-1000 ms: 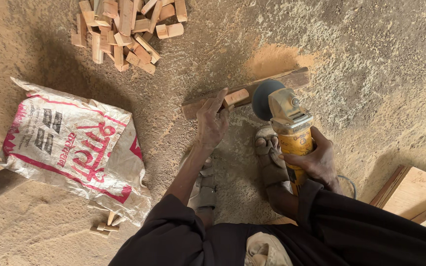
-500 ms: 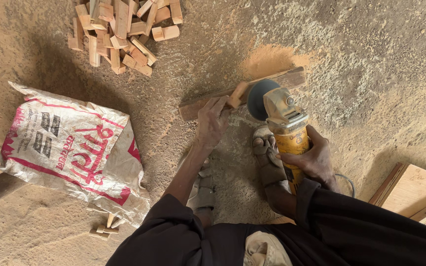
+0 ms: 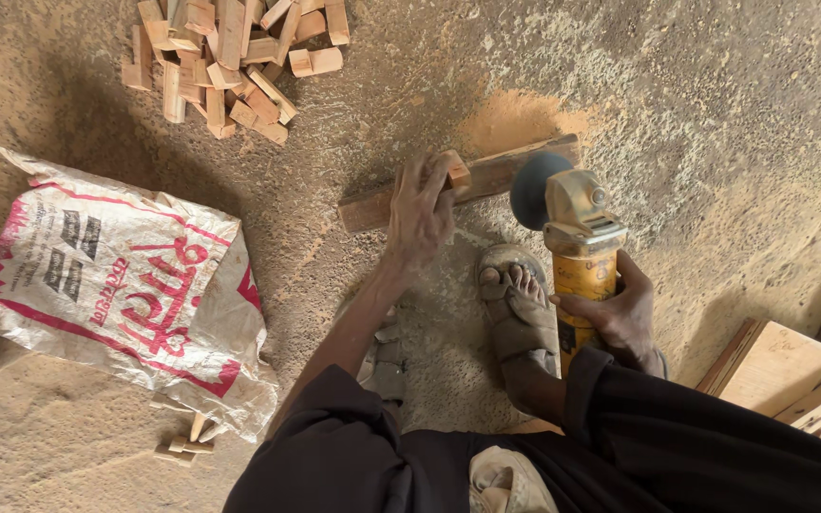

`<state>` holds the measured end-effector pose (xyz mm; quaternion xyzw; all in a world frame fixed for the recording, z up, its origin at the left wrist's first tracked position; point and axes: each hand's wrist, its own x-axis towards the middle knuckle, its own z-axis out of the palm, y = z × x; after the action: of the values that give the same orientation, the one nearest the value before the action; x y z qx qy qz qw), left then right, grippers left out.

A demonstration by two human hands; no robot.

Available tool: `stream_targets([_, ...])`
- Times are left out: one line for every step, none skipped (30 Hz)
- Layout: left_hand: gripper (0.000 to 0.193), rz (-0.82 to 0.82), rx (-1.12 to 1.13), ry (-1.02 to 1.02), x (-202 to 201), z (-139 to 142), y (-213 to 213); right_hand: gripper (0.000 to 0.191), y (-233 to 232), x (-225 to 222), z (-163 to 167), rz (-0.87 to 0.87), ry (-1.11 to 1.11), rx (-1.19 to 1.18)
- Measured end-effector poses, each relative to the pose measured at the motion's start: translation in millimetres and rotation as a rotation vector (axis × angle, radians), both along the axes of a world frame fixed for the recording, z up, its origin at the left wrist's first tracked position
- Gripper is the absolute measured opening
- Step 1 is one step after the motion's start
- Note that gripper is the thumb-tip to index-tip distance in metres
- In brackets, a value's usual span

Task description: The person uses an angle grinder to smooth the edges of small wooden blocks. They hold each block with one hand and apply the grinder with the other, then place the finished pieces into a nearby sack.

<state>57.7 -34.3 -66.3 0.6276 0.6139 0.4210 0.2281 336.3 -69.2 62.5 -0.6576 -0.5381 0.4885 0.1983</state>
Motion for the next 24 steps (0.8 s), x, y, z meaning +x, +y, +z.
stream_targets([0.045, -0.021, 0.009, 0.084, 0.7, 1.3, 5.1, 0.062, -1.5, 2.4, 0.1, -0.029, 0.007, -0.009])
stream_targets([0.044, -0.067, -0.033, 0.144, 1.9, 2.3, 10.0, 0.063, -3.0, 3.9, -0.6, -0.036, 0.005, -0.009])
stream_targets([0.042, -0.114, -0.073, 0.205, 3.4, 3.0, 14.7, 0.063, -4.2, 4.8, -1.6, -0.043, 0.004, -0.009])
stream_targets([0.041, -0.161, -0.114, 0.265, 4.0, 3.4, 16.4, 0.063, -5.8, 5.4, -2.3, -0.051, 0.004, -0.010])
stream_targets([0.038, -0.147, -0.092, 0.266, 3.4, 3.6, 15.5, 0.063, -7.1, 6.0, -2.9, -0.058, 0.024, -0.023])
stream_targets([0.036, -0.131, -0.067, 0.268, 1.0, 3.0, 13.7, 0.062, -7.9, 5.6, -4.1, -0.064, 0.045, -0.034])
stream_targets([0.037, -0.113, -0.041, 0.272, -1.9, 1.9, 12.1, 0.062, -7.5, 4.7, -5.6, -0.068, 0.069, -0.042])
stream_targets([0.033, -0.079, -0.068, 0.146, -4.4, 0.4, 9.3, 0.062, -7.9, 3.5, -6.6, -0.067, 0.072, -0.053])
stream_targets([0.029, -0.046, -0.096, 0.019, -6.1, -1.3, 6.9, 0.062, -7.6, 2.5, -7.0, -0.068, 0.075, -0.064])
stream_targets([0.026, -0.013, -0.125, -0.110, -6.9, -2.6, 3.9, 0.062, -7.6, 1.5, -6.8, -0.069, 0.076, -0.078])
stream_targets([0.025, 0.032, -0.125, -0.169, -6.3, -3.3, 0.5, 0.063, -7.0, 0.7, -6.1, -0.031, 0.052, -0.072])
stream_targets([0.024, 0.077, -0.123, -0.227, -4.9, -4.1, -2.4, 0.063, -5.1, -0.6, -5.5, 0.007, 0.028, -0.064])
stream_targets([0.023, 0.122, -0.118, -0.286, -2.9, -5.0, -4.0, 0.064, -2.1, -1.7, -4.8, 0.045, 0.004, -0.053])
stream_targets([0.023, 0.118, -0.122, -0.321, -0.7, -5.9, -7.4, 0.064, -1.5, -3.5, -3.2, 0.060, 0.018, -0.049])
stream_targets([0.023, 0.116, -0.126, -0.358, 1.5, -4.9, -10.8, 0.065, -1.2, -5.9, -1.5, 0.077, 0.031, -0.044])
stream_targets([0.023, 0.113, -0.125, -0.395, 2.4, -3.4, -13.5, 0.065, -0.2, -9.2, -0.5, 0.094, 0.044, -0.035])
stream_targets([0.027, 0.102, -0.127, -0.400, 1.9, -1.0, -16.8, 0.066, 1.6, -12.4, 0.7, 0.111, 0.039, -0.033])
stream_targets([0.032, 0.092, -0.131, -0.407, 0.0, 2.1, -22.3, 0.067, 2.2, -15.8, 2.3, 0.128, 0.032, -0.032])
stream_targets([0.037, 0.081, -0.134, -0.413, -1.6, 5.0, -25.5, 0.068, 2.8, -19.3, 3.7, 0.145, 0.026, -0.032])
stream_targets([0.036, 0.089, -0.134, -0.415, -1.6, 7.1, -25.9, 0.067, 3.3, -22.7, 5.1, 0.166, -0.022, -0.022])
stream_targets([0.035, 0.098, -0.133, -0.415, -1.0, 8.9, -25.1, 0.066, 4.6, -25.3, 6.3, 0.189, -0.069, -0.012])
stream_targets([0.034, 0.109, -0.132, -0.415, -0.7, 10.3, -24.6, 0.065, 5.6, -27.8, 7.3, 0.214, -0.116, -0.001])
stream_targets([0.035, 0.108, -0.144, -0.414, -0.6, 11.2, -24.4, 0.066, 6.1, -30.0, 7.9, 0.217, -0.124, -0.003])
stream_targets([0.035, 0.107, -0.156, -0.412, -0.7, 11.6, -24.5, 0.066, 5.9, -31.9, 8.3, 0.219, -0.132, -0.005])
